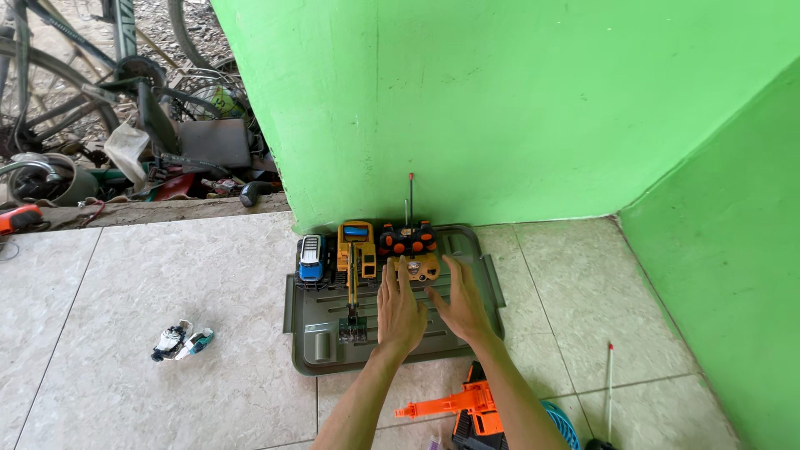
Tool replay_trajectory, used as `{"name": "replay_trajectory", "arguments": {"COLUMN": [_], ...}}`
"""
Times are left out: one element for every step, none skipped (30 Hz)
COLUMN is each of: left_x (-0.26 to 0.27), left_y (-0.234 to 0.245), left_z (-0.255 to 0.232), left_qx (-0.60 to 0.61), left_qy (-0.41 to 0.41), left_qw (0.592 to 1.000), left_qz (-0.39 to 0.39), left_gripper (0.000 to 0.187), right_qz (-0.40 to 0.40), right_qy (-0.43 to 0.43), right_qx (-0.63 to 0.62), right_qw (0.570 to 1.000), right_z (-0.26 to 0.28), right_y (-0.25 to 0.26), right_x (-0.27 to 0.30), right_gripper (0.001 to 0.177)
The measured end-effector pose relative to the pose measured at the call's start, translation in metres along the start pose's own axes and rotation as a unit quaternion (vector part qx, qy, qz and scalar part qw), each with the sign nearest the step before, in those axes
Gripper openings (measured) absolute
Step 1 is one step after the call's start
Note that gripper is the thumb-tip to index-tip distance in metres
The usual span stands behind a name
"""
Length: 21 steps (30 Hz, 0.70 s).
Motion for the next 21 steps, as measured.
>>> {"name": "replay_trajectory", "arguments": {"left_x": [0.003,0.006,0.009,0.013,0.016,0.019,0.023,0.026,0.028,0.032,0.036,0.041,0.047,0.052,0.058,0.062,0.067,0.071,0.076,0.082,0.088], "left_y": [0.002,0.005,0.008,0.009,0.011,0.014,0.015,0.015,0.018,0.022,0.024,0.026,0.030,0.034,0.036,0.038,0.040,0.041,0.044,0.046,0.049], "left_z": [-0.005,-0.010,-0.015,-0.019,-0.023,-0.027,-0.031,-0.035,-0.039,-0.044,-0.049,-0.055,-0.059,-0.064,-0.068,-0.072,-0.076,-0.080,-0.083,-0.087,-0.091], "left_qx": [0.005,0.010,0.015,0.019,0.021,0.024,0.025,0.026,0.026,0.023,0.019,0.016,0.011,0.005,0.000,-0.002,-0.004,-0.006,-0.008,-0.010,-0.012], "left_qy": [-0.009,-0.018,-0.028,-0.028,-0.030,-0.031,-0.035,-0.040,-0.045,-0.060,-0.076,-0.092,-0.101,-0.110,-0.119,-0.123,-0.127,-0.131,-0.137,-0.143,-0.150], "left_qw": [1.000,1.000,0.999,0.999,0.999,0.999,0.999,0.999,0.998,0.998,0.997,0.995,0.994,0.994,0.993,0.992,0.991,0.990,0.989,0.988,0.987], "left_qz": [-0.005,-0.009,-0.014,-0.009,-0.003,0.003,0.012,0.022,0.030,0.028,0.028,0.028,0.027,0.025,0.025,0.034,0.044,0.053,0.054,0.054,0.056], "left_gripper": [0.094,0.094,0.094,0.092,0.090,0.089,0.089,0.090,0.091,0.090,0.090,0.090,0.088,0.087,0.086,0.087,0.088,0.089,0.088,0.087,0.086], "right_qz": [-0.007,-0.014,-0.022,-0.022,-0.024,-0.026,-0.027,-0.028,-0.030,-0.031,-0.031,-0.032,-0.035,-0.037,-0.040,-0.040,-0.039,-0.038,-0.037,-0.036,-0.035], "right_qy": [0.016,0.031,0.047,0.045,0.043,0.041,0.037,0.033,0.031,0.032,0.031,0.029,0.028,0.026,0.023,0.014,0.004,-0.006,-0.013,-0.021,-0.030], "right_qx": [0.004,0.009,0.014,0.015,0.017,0.018,0.020,0.022,0.024,0.024,0.024,0.024,0.033,0.042,0.051,0.053,0.055,0.057,0.060,0.064,0.067], "right_qw": [1.000,0.999,0.999,0.999,0.999,0.999,0.999,0.999,0.999,0.999,0.999,0.999,0.998,0.998,0.998,0.998,0.998,0.998,0.997,0.997,0.997], "right_z": [0.006,0.012,0.019,0.023,0.027,0.031,0.034,0.038,0.042,0.047,0.051,0.056,0.061,0.066,0.071,0.074,0.078,0.081,0.084,0.087,0.091], "right_y": [0.005,0.010,0.015,0.019,0.023,0.028,0.031,0.035,0.039,0.043,0.047,0.050,0.054,0.058,0.061,0.063,0.066,0.068,0.070,0.073,0.076], "right_x": [0.004,0.007,0.011,0.015,0.020,0.023,0.029,0.034,0.037,0.041,0.048,0.055,0.061,0.067,0.075,0.082,0.088,0.094,0.101,0.108,0.116], "right_gripper": [0.074,0.073,0.072,0.071,0.071,0.070,0.069,0.068,0.068,0.068,0.067,0.067,0.067,0.068,0.068,0.067,0.067,0.066,0.066,0.066,0.065]}}
Point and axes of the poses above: each hand's wrist, its own x-axis away from the middle knuckle, its own y-axis out of the back of the hand, z = x × y, the point moved 9 cm from there along -x, towards the middle knuckle, and after that the axes turned 14 degrees about z, right-handed, at the moved point
